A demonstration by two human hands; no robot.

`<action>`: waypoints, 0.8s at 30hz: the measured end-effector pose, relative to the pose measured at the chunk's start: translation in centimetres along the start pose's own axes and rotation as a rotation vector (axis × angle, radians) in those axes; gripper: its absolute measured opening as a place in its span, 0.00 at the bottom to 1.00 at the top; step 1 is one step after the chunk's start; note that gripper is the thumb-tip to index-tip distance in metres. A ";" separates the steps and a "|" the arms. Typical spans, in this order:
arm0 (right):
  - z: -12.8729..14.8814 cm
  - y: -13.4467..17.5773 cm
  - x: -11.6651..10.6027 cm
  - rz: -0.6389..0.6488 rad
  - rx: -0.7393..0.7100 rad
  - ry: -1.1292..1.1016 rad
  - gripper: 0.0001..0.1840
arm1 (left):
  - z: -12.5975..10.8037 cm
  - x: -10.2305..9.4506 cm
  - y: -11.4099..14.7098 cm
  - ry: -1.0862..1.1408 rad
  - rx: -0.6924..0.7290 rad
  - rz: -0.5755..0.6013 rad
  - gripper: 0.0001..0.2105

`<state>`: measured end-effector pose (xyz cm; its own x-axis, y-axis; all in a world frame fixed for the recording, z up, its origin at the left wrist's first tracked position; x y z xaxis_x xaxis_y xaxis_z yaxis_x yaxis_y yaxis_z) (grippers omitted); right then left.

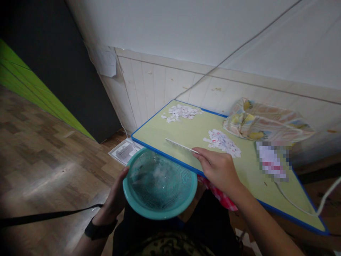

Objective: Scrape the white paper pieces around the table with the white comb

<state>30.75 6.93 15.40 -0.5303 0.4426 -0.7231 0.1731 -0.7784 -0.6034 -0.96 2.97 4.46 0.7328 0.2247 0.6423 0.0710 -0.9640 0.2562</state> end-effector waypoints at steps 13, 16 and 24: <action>2.3 1.1 -1.9 0.052 -0.019 -0.071 0.12 | 2.0 -1.0 -0.4 -0.050 -0.136 0.052 0.26; 2.3 1.3 -2.0 0.048 -0.012 -0.062 0.12 | 2.1 -1.1 -0.4 -0.047 -0.153 0.039 0.25; 1.4 1.1 -2.4 0.019 0.008 -0.043 0.10 | 1.7 -0.9 -0.3 -0.020 -0.133 0.023 0.28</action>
<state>31.00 4.40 16.93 -0.5620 0.4086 -0.7191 0.1764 -0.7902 -0.5869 -0.50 2.84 2.53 0.7466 0.1986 0.6349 -0.0354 -0.9412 0.3360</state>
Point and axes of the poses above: each hand's wrist, its own y-axis away from the middle knuckle, its own x-axis out of the palm, z = x × y, the point moved 4 cm from there along -y, towards the middle knuckle, and after that the axes turned 3 degrees about y, right-handed, at the moved point
